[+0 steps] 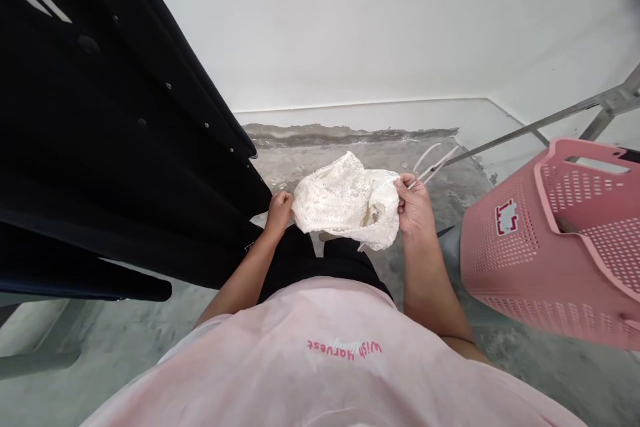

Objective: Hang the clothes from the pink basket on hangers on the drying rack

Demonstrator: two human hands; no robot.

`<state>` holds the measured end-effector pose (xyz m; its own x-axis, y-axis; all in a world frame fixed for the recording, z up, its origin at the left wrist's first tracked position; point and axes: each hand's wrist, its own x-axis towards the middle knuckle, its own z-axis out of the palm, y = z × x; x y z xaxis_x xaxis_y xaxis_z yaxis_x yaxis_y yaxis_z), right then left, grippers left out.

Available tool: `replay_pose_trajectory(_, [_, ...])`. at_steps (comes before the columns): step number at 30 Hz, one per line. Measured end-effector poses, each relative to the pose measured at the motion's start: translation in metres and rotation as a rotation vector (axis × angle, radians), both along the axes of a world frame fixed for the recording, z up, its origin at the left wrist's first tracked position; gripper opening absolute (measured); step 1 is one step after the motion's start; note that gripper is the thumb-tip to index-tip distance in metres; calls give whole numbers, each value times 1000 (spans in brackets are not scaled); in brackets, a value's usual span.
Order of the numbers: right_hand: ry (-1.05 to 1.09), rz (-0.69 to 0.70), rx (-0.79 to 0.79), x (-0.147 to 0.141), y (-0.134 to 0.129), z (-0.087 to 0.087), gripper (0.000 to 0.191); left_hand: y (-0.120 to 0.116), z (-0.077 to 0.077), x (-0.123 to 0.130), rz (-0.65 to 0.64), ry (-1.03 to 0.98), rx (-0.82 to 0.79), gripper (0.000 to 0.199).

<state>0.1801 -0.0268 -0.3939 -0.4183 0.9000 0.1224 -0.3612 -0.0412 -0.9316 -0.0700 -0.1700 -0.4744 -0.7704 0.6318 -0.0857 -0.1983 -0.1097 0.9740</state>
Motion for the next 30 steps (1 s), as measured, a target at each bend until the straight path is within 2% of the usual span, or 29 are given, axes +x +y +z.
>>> replay_pose_trajectory(3, [55, -12, -3, -7, -12, 8, 50, -13, 0, 18, 53, 492, -35, 15])
replay_pose_trajectory(5, [55, 0, -11, -15, -20, 11, 49, -17, 6, 35, -69, 685, -41, 12])
replay_pose_trajectory(7, [46, 15, -20, -21, -27, 12, 49, -14, 12, 49, -270, 675, -74, 33])
replay_pose_trajectory(9, [35, 25, -13, -24, -32, 13, 49, -10, 16, 56, -392, 657, -153, 58])
replay_pose_trajectory(11, [20, 13, 12, -22, -34, 14, 47, -6, 18, 57, -433, 698, -244, 71])
replay_pose_trajectory(14, [4, -32, 53, -15, -33, 17, 44, -6, 18, 57, -464, 779, -352, 67])
replay_pose_trajectory(16, [13, -68, 62, -12, -30, 19, 44, -10, 17, 60, -468, 813, -348, 67])
replay_pose_trajectory(20, [62, -120, 29, -12, -25, 20, 45, -14, 11, 70, -503, 832, -285, 85])
replay_pose_trajectory(22, [74, -131, 13, -12, -24, 20, 46, -13, 7, 71, -519, 817, -255, 72])
replay_pose_trajectory(25, [65, -138, 27, -11, -22, 19, 46, -9, 4, 62, -458, 704, -183, 17])
replay_pose_trajectory(26, [54, -138, 37, -10, -21, 19, 45, -8, 5, 57, -415, 645, -149, 4])
replay_pose_trajectory(29, [24, -152, 62, -7, -17, 18, 43, -4, 12, 41, -273, 498, -48, 17])
replay_pose_trajectory(30, [30, -167, 65, -5, -15, 18, 43, -3, 15, 35, -227, 374, 9, 18])
